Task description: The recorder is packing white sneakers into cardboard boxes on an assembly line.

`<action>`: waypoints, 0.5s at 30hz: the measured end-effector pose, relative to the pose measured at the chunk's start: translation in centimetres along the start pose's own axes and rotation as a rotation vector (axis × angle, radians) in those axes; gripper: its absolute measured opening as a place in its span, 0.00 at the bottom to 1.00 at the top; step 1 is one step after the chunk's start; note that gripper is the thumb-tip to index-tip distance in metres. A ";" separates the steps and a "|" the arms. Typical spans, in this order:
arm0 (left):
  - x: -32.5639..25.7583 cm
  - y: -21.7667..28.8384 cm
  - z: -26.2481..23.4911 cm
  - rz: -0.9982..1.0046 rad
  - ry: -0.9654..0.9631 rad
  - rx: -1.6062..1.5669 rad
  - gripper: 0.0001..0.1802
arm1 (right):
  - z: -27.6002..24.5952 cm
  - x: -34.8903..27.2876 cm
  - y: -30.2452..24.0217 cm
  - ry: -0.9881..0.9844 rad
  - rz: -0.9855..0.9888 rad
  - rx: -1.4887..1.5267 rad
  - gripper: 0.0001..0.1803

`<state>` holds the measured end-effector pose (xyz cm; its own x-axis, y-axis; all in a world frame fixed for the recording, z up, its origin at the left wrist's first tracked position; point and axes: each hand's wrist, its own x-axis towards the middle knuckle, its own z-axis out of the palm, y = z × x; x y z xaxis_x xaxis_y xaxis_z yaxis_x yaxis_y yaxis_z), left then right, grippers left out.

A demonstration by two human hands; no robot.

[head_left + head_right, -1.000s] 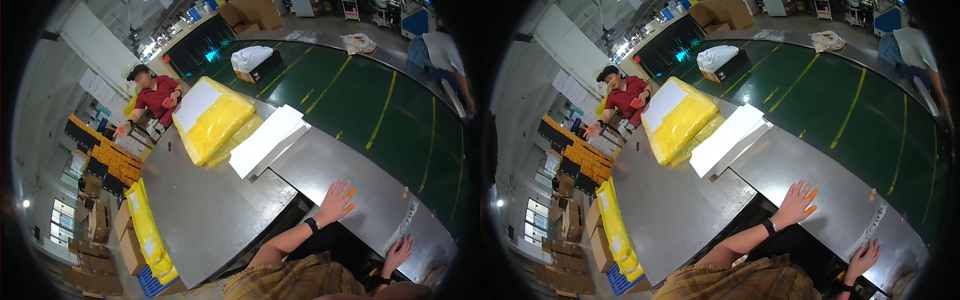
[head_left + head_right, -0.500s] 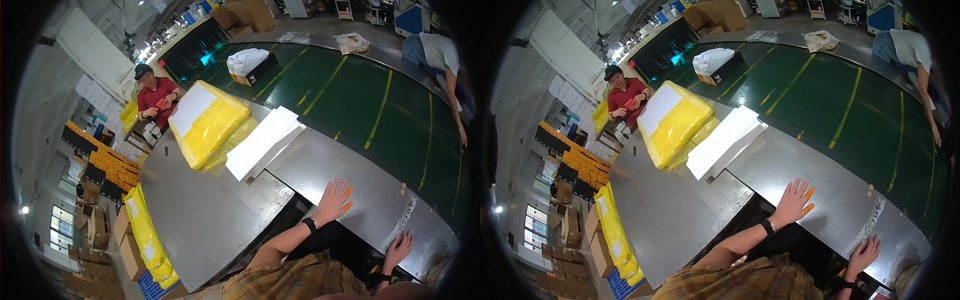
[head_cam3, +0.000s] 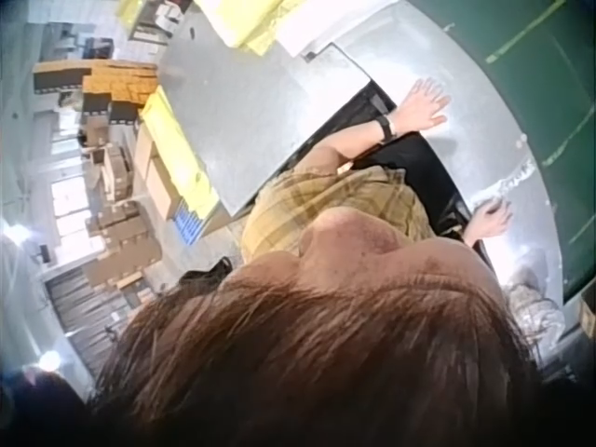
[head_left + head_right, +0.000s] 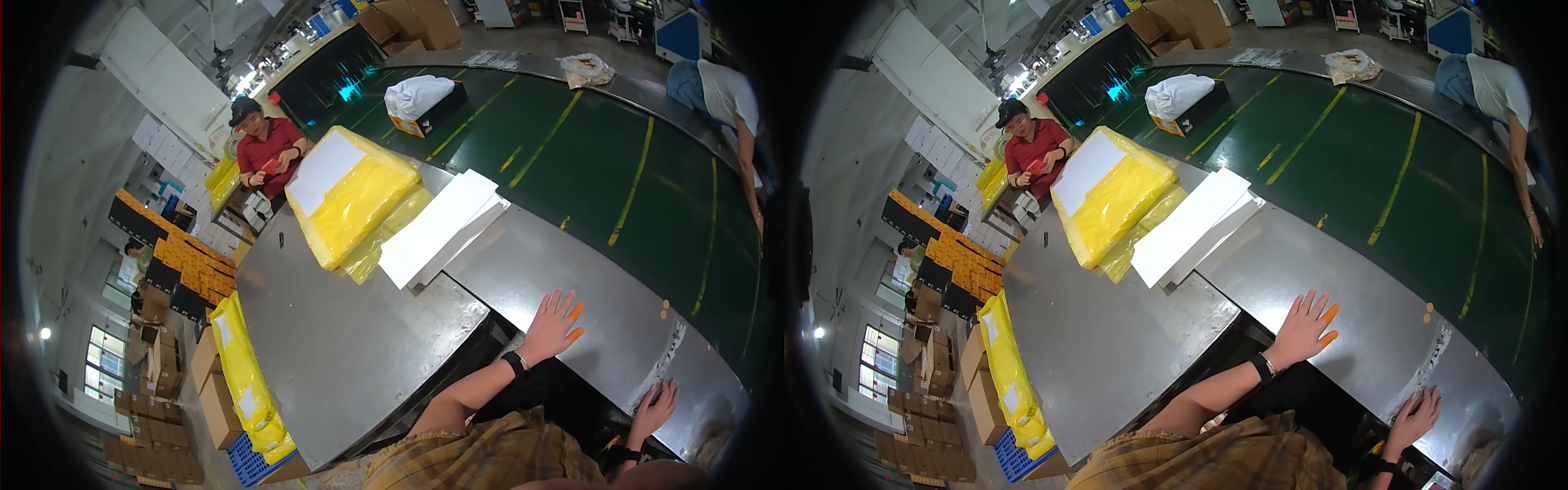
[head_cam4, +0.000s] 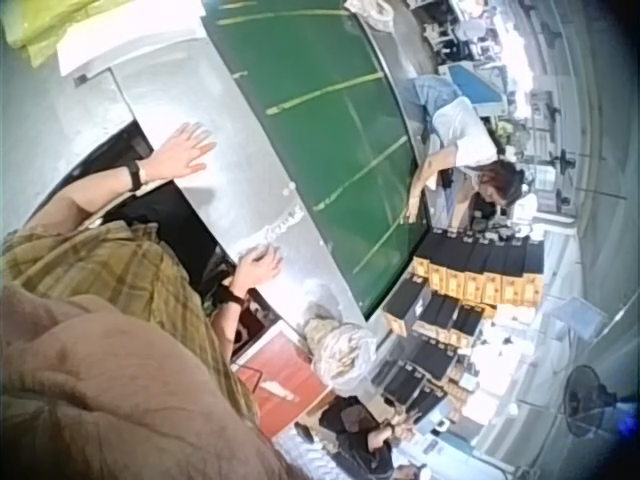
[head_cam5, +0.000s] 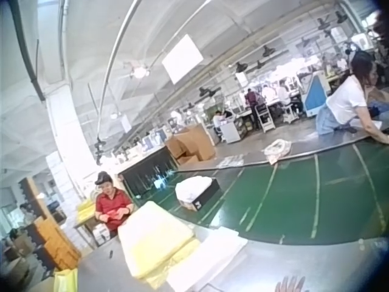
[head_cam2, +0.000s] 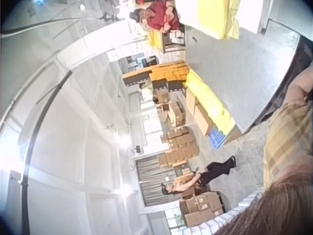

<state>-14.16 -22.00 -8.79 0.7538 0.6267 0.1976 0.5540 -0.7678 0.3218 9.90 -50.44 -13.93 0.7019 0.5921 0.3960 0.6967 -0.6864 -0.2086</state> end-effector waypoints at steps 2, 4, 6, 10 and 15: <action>0.0 -0.1 0.1 0.012 0.072 -0.028 0.26 | 0.1 0.0 -0.1 0.000 0.003 0.002 0.20; 0.0 0.0 -0.2 0.005 0.029 -0.012 0.25 | 0.3 0.0 0.2 -0.001 0.000 -0.002 0.20; 0.2 0.2 -0.4 0.001 -0.016 0.002 0.25 | 0.3 -0.2 0.4 -0.001 0.000 -0.008 0.20; 0.0 0.2 0.0 0.005 0.019 -0.015 0.24 | 0.2 -0.2 0.3 -0.006 0.007 -0.008 0.20; 0.0 0.1 0.2 0.006 0.008 -0.010 0.23 | 0.3 -0.2 0.4 0.000 0.004 -0.007 0.20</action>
<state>-14.09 -22.09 -8.98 0.7543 0.6229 0.2073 0.5458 -0.7705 0.3293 10.08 -50.77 -14.37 0.7044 0.5898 0.3950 0.6931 -0.6915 -0.2034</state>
